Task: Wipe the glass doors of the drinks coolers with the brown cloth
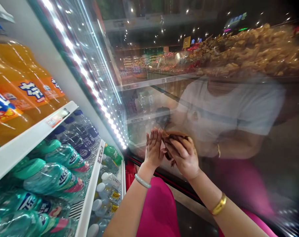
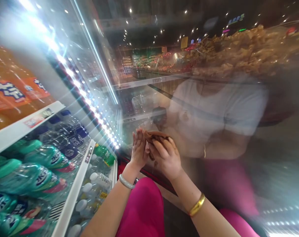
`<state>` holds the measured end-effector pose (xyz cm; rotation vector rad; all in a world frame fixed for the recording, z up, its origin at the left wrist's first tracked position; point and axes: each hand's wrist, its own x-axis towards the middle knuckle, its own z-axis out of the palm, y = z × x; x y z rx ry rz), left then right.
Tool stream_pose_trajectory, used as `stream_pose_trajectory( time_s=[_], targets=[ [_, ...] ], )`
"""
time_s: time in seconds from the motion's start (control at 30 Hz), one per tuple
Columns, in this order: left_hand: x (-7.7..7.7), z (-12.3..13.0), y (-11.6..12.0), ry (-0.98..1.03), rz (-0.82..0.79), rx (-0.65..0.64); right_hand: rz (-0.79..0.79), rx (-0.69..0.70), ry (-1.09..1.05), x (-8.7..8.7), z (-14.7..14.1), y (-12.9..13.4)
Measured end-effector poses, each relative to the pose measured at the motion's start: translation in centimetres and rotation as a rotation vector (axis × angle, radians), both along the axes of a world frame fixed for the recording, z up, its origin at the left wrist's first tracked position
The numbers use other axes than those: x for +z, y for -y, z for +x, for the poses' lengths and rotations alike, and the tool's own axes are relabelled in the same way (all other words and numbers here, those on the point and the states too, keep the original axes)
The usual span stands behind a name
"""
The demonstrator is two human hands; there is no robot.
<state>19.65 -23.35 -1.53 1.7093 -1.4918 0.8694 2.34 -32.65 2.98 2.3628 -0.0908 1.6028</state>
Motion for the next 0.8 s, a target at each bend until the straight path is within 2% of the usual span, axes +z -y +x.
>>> stream_pose_trajectory(
  time_s=[0.07, 0.13, 0.2, 0.3, 0.4, 0.47, 0.53, 0.67, 0.73, 0.8],
  targets=[
    [-0.3, 0.4, -0.4, -0.01, 0.003, 0.003, -0.04, 0.031, -0.083, -1.4, 0.5, -0.3],
    [-0.7, 0.7, -0.8, -0.012, 0.024, 0.015, -0.054, 0.048, -0.168, -2.8, -0.4, -0.1],
    [-1.2, 1.0, -1.1, -0.013, 0.063, 0.039, -0.035, 0.05, -0.208, -3.2, -1.5, 0.5],
    [-1.8, 2.0, -1.1, -0.036, 0.086, 0.073, -0.01, 0.036, -0.156, -1.2, -0.5, 1.2],
    [-2.4, 3.4, -0.9, -0.144, 0.039, 0.126, -0.087, 0.082, -0.093, 1.1, 3.9, 0.6],
    [-3.0, 4.2, -1.1, -0.225, 0.005, 0.172, -0.12, 0.129, -0.087, 1.3, 6.7, -0.3],
    [-3.8, 4.7, -1.7, -0.263, -0.006, 0.199, -0.107, 0.154, -0.125, 0.3, 8.0, -1.0],
    [-5.5, 4.8, -3.1, -0.271, 0.006, 0.199, -0.091, 0.154, -0.278, -2.3, 7.0, -1.0],
    [-6.2, 4.8, -3.3, -0.287, 0.002, 0.205, -0.107, 0.157, -0.315, -2.8, 6.9, -0.8],
    [-6.8, 5.0, -3.2, -0.315, -0.009, 0.223, -0.107, 0.167, -0.316, -3.0, 8.0, -0.9]
  ],
)
